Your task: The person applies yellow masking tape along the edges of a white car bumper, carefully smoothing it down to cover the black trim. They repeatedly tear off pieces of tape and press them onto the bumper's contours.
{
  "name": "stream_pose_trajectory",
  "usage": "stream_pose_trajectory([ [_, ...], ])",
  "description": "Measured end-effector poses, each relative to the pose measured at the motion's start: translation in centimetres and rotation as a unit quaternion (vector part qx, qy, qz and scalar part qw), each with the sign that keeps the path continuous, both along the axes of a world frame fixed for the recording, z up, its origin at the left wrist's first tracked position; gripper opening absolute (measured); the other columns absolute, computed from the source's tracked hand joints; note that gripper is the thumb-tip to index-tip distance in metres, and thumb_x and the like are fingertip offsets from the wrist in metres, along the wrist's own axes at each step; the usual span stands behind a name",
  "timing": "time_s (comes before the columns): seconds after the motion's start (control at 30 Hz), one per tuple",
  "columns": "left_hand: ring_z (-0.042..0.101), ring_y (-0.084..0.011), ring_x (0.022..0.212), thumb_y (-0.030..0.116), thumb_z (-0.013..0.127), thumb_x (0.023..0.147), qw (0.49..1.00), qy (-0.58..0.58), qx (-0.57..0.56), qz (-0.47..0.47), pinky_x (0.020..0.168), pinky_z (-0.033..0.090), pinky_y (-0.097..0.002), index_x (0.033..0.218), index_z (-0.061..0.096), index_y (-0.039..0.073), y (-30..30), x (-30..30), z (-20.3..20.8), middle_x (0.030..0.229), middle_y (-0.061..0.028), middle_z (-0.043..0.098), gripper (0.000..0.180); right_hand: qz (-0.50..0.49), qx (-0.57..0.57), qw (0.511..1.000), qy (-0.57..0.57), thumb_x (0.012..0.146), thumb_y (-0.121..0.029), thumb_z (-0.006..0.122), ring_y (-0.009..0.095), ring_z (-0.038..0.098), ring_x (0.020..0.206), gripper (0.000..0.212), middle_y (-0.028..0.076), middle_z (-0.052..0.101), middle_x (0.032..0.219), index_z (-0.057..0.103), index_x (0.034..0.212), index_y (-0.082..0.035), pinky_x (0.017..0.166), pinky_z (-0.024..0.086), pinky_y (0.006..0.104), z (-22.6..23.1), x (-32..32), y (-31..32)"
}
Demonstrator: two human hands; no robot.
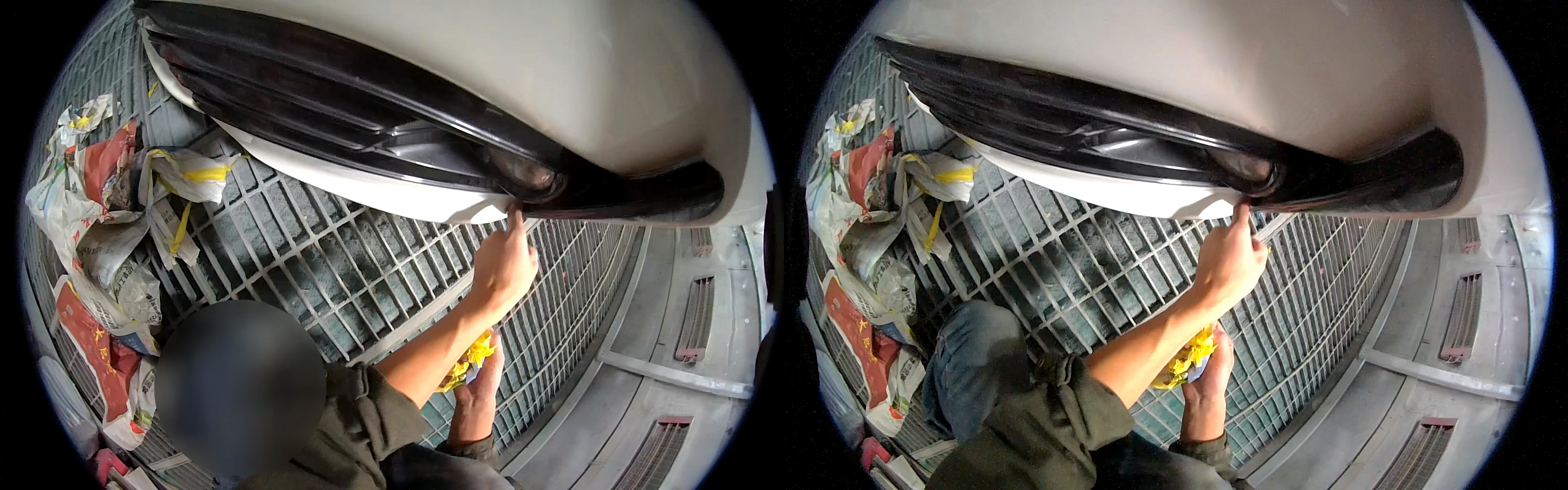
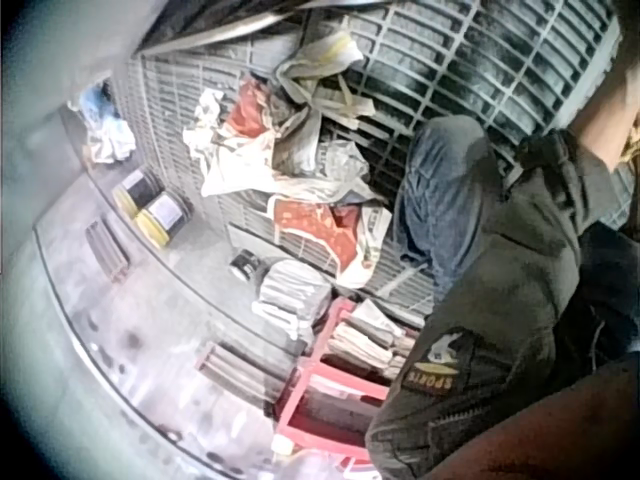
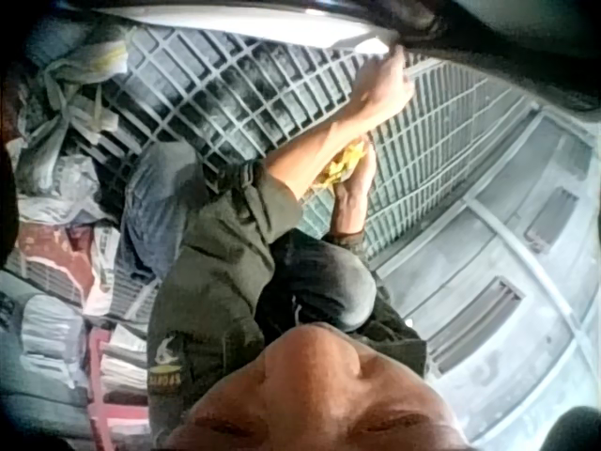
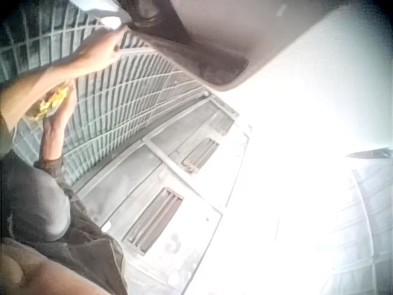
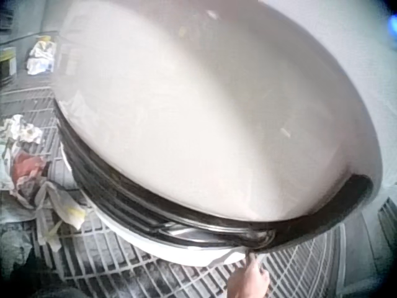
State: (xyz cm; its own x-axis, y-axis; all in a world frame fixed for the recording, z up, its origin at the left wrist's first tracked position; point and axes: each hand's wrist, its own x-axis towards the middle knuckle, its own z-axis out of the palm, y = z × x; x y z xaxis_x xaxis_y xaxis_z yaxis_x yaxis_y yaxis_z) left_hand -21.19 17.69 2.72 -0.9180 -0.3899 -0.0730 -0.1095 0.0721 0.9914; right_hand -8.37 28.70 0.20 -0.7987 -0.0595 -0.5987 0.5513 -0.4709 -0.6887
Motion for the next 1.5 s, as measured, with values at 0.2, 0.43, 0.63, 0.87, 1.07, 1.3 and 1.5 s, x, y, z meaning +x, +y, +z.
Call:
stream_pose_trajectory([
  [0.2,0.064,-0.0259,0.049,0.005,0.059,0.082,0.995,0.037,0.093,-0.007,0.049,0.053,-0.0355,0.135,0.038,-0.009,1.4,1.6,-1.7,0.056,-0.0159,0.061,0.058,-0.065,0.040,0.997,-0.006,0.092,-0.018,0.046,0.020,0.065,0.084,0.029,0.011,0.066,0.096,0.056,0.109,0.003,0.077,0.053,0.0339,1.6,-0.5,-1.1],
  [0.43,0.063,-0.0169,0.046,0.004,0.055,0.084,0.987,0.075,0.142,-0.004,0.044,0.050,-0.0287,0.135,0.038,-0.009,0.4,0.4,-2.8,0.055,-0.0119,0.063,0.056,0.024,0.193,0.970,0.143,0.088,-0.014,0.048,0.015,0.056,0.060,0.019,0.009,0.058,0.073,0.059,0.088,0.002,0.057,0.048,0.0279,4.0,-1.7,-1.3],
  [0.63,0.062,-0.0170,0.046,0.005,0.056,0.080,0.962,0.042,0.266,-0.044,0.043,0.049,-0.0295,0.136,0.037,-0.008,-0.3,0.0,-1.4,0.054,-0.0121,0.061,0.061,0.214,0.464,0.819,0.263,0.079,0.000,0.051,0.007,0.050,0.059,0.035,0.002,0.058,0.069,0.059,0.112,0.002,0.054,0.037,0.0195,9.6,-5.0,-1.4],
  [0.87,0.066,-0.0245,0.056,0.004,0.056,0.077,0.965,0.056,0.255,-0.033,0.052,0.051,-0.0353,0.134,0.043,-0.002,-0.5,-0.8,-3.0,0.066,-0.0177,0.065,0.059,0.433,0.720,0.387,0.379,0.074,-0.012,0.057,0.029,0.062,0.052,0.059,0.016,0.061,0.062,0.044,0.131,-0.004,0.050,0.047,0.0407,12.2,-10.8,-5.7],
  [1.07,0.062,-0.0206,0.060,0.021,0.062,0.082,0.955,0.071,0.285,-0.044,0.058,0.048,-0.0329,0.128,0.051,0.002,-1.5,-0.9,-2.8,0.075,-0.0167,0.065,0.051,0.503,0.783,0.153,0.332,0.076,-0.018,0.055,0.032,0.064,0.056,0.054,0.017,0.063,0.063,0.050,0.123,0.008,0.054,0.049,0.0407,14.0,-12.7,-9.1],
  [1.3,0.063,-0.0121,0.086,0.013,0.060,0.086,0.822,0.183,0.539,-0.026,0.072,0.050,-0.0238,0.137,0.045,0.003,2.2,-2.5,-6.0,0.120,-0.0084,0.060,0.054,0.466,0.783,0.049,0.409,0.078,-0.020,0.056,0.031,0.066,0.080,0.035,0.016,0.069,0.083,0.061,0.103,0.005,0.077,0.048,0.0402,11.5,-15.2,-9.0],
  [1.5,0.054,-0.0120,0.112,0.009,0.058,0.089,0.836,0.249,0.489,-0.022,0.094,0.043,-0.0252,0.139,0.043,0.002,2.2,-1.1,-5.0,0.133,-0.0070,0.054,0.053,0.499,0.808,0.067,0.304,0.080,-0.021,0.055,0.031,0.067,0.084,0.031,0.017,0.069,0.091,0.062,0.100,0.002,0.076,0.051,0.0413,11.4,-15.2,-10.0],
])
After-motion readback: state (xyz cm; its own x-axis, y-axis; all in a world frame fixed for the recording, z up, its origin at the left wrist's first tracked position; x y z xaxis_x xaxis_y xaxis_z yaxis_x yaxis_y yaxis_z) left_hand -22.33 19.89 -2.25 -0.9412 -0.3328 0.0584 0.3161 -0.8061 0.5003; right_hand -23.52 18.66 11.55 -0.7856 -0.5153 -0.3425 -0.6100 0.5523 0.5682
